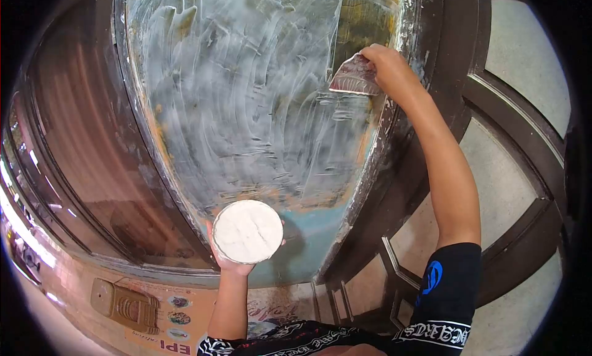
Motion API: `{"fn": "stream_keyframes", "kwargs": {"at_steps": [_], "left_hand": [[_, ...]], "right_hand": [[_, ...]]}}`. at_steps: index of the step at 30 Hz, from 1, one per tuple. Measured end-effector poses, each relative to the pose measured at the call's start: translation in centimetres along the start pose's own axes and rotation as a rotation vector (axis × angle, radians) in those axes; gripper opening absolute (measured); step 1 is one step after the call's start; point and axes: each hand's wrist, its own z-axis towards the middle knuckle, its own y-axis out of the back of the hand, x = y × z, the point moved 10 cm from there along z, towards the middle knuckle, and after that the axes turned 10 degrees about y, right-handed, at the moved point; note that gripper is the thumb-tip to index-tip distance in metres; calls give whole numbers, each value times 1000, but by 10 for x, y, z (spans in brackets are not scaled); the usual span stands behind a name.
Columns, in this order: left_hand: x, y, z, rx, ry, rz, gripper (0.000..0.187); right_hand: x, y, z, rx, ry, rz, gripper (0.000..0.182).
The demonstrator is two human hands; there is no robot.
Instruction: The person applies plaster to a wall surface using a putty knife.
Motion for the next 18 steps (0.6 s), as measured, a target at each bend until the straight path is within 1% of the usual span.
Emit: {"fn": "stream_keyframes", "kwargs": {"at_steps": [2, 3, 4, 6, 7, 8, 10, 11, 12, 14, 15, 18], "left_hand": [[4, -2, -3, 34, 16, 9, 94], [4, -1, -5, 21, 18, -32, 93], [4, 0, -7, 10, 18, -72, 93], [2, 0, -9, 4, 8, -60, 92], [0, 0, -10, -4, -3, -53, 92], [-2, -1, -11, -1, -6, -50, 92], [-5, -4, -14, 14, -20, -9, 92], [-7, -5, -15, 4, -29, -2, 93], [-8, -8, -16, 5, -33, 0, 93], [-7, -16, -16, 22, -16, 3, 93], [-7, -17, -16, 20, -17, 9, 93], [-6, -17, -16, 12, -25, -15, 93]], "right_hand": [[1, -10, -4, 106, -23, 29, 31], [1, -7, -5, 148, -81, 45, 29], [3, 0, -5, 145, -80, 44, 29], [-15, 6, -14, 184, -262, 121, 27], [-24, 4, -18, 245, -312, 180, 24], [-37, 4, -23, 241, -308, 179, 24], [-56, -11, -36, 203, -401, 552, 19], [-61, -9, -41, 119, -435, 656, 17], [-58, -5, -41, 117, -431, 657, 17], [-62, 8, -44, 15, -520, 759, 15], [-66, 13, -45, -74, -576, 806, 14], [-74, 21, -42, -135, -628, 835, 15]]}}
